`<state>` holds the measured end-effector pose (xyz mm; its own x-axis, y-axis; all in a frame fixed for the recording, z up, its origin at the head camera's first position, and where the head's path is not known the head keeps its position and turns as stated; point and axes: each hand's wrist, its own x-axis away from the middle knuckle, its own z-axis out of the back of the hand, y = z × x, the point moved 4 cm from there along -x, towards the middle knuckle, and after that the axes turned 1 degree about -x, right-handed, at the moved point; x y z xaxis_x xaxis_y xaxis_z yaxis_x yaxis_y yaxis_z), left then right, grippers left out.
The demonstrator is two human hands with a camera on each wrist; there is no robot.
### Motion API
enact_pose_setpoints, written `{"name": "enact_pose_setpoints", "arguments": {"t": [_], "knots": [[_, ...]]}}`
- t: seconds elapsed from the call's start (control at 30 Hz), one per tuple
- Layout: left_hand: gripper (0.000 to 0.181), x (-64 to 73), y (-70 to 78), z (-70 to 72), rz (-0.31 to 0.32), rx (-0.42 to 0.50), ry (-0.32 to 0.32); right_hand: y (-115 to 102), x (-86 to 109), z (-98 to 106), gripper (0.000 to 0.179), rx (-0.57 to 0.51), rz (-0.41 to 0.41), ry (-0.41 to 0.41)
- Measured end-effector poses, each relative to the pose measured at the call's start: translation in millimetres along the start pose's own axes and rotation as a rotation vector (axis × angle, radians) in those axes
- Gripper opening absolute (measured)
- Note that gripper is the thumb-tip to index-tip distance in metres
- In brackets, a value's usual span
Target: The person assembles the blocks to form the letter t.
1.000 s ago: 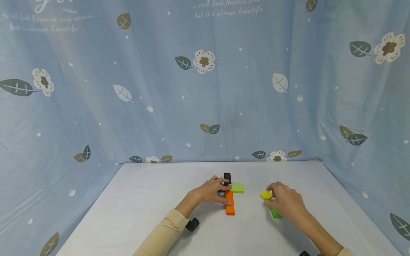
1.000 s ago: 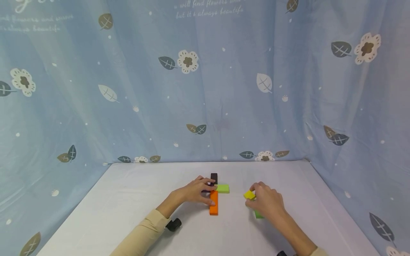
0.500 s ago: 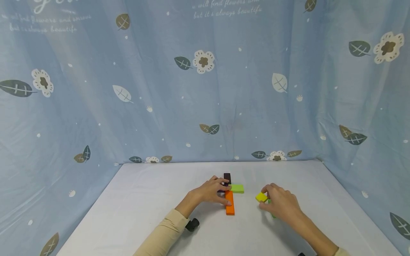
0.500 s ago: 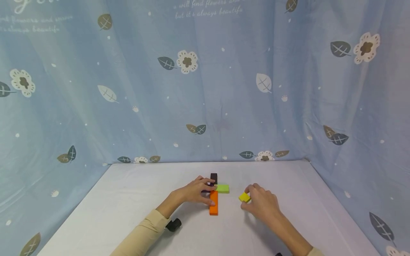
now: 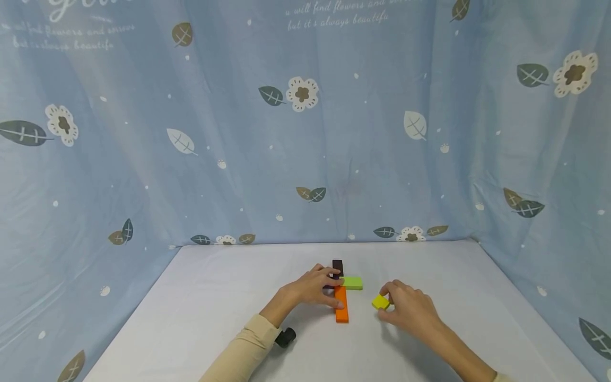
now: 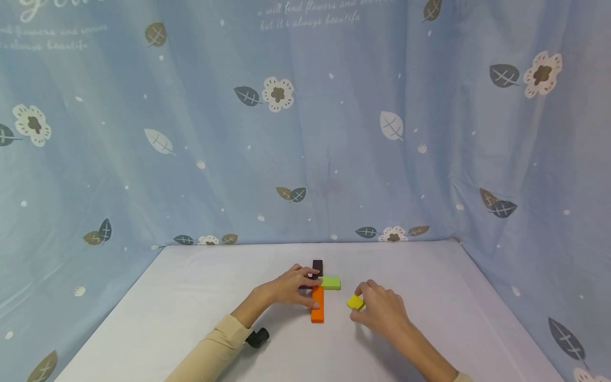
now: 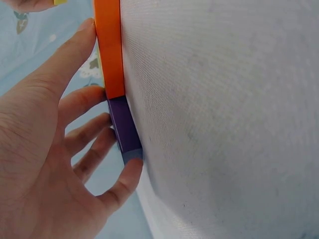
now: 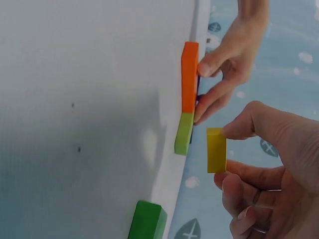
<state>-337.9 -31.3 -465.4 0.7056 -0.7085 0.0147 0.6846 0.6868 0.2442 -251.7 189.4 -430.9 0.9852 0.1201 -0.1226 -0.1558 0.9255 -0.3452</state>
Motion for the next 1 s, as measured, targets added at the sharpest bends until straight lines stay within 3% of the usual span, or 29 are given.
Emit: {"name": "enact_pose_setpoints", "arguments": {"t": [0.5,0.77,1.0], "knots": [[0.07,-2.3,-0.5,0.3,0.0,-0.006,0.01,-15.2,-0.2,-16.5,0.033,-0.055,0.01,-0.088],[0.071,-2.3,0.1,-0.3,-0.001,-0.007,0.007,-23.8,3.7,-24.1,0.03,-0.054,0.061,-0.096],[0.07,-0.7,0.2,-0.4,0.01,-0.003,0.005,-32.5,7.3,-29.1,0.029,-0.08,0.095,-0.154]]}}
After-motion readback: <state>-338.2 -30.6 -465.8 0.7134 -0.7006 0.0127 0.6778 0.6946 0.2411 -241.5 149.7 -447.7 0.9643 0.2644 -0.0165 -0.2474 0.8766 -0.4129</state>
